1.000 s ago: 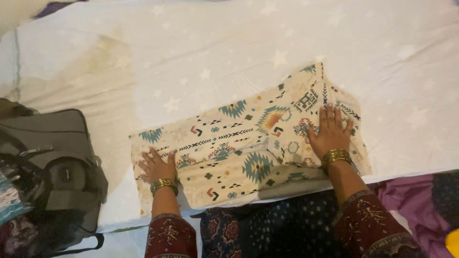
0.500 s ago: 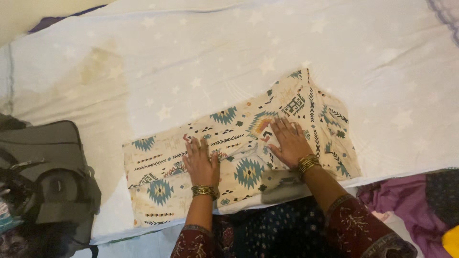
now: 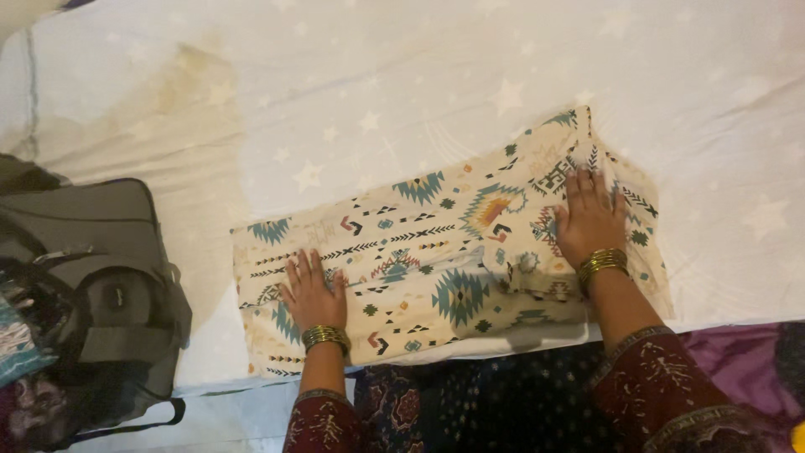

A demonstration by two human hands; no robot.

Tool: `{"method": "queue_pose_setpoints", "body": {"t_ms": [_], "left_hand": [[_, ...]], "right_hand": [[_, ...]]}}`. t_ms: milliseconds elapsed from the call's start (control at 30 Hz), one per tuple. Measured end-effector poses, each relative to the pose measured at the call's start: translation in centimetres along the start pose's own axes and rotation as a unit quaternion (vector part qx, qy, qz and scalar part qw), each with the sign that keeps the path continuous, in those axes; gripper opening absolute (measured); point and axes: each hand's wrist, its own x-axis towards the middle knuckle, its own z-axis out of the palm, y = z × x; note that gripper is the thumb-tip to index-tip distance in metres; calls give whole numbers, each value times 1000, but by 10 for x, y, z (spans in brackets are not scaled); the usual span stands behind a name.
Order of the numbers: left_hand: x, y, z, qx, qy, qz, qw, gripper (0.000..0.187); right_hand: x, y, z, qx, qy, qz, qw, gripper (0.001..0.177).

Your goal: The person folds a patterned shirt on a bedsheet by hand, smoothing the fabric and tucking in the sleeves before setting it down.

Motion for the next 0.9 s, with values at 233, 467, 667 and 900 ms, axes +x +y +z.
{"method": "queue_pose_setpoints", "body": {"t_ms": [233, 467, 667, 900], "left_hand": [[-3, -55, -1, -6, 12, -25, 1000, 74], [-5, -49, -8, -3, 27, -89, 996, 78], [-21, -6, -22, -3, 50, -79, 996, 78], [-62, 134, -19, -88, -52, 190, 976, 80]], "right_hand": [[-7, 16, -6, -19, 14, 32, 999, 64], [-24, 20, -16, -2, 15, 65, 998, 69], [-55, -27, -51, 60, 50, 85, 993, 75], [-88, -117, -54, -7, -128, -156, 979, 77]]}}
